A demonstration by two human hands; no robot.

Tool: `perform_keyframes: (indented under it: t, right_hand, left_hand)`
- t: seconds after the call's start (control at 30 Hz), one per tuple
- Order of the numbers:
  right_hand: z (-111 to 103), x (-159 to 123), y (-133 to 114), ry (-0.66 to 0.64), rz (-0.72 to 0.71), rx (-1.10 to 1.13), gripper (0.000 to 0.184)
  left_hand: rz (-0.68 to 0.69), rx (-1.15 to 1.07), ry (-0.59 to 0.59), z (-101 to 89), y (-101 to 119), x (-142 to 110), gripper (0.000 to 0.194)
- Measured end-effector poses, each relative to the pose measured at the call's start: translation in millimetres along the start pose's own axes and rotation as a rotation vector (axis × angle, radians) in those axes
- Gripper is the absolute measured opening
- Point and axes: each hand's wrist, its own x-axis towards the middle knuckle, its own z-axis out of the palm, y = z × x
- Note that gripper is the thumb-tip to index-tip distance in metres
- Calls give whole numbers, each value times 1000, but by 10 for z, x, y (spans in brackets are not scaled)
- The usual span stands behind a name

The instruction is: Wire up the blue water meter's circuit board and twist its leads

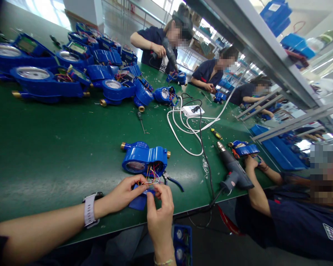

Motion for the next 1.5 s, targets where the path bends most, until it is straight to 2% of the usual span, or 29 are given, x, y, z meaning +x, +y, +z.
perform_keyframes:
  t: [0.23,0.73,1.03,1.27,1.37,1.5]
  right_hand:
    - [49,10,7,-1,-84,-33,11]
    - [99,-6,-24,7,-112,21,15]
    - [111,-21,-24,21,37,112,13]
    - [110,-44,29,10,165,250,11]
    - [112,-48,19,-1,152,278,9]
    - [116,-44,-14,-7,67,232,10]
  left_hand:
    - [25,-11,0,-10,-5,7,22]
    - [22,-65,20,4,-51,16,21]
    - [-4,-71,28,-3,-33,19,24]
    - [31,-79,-8,-26,29,0,10]
    - [30,-78,1,-26,39,-6,12]
    - [6,-73,11,-22,56,-10,20]
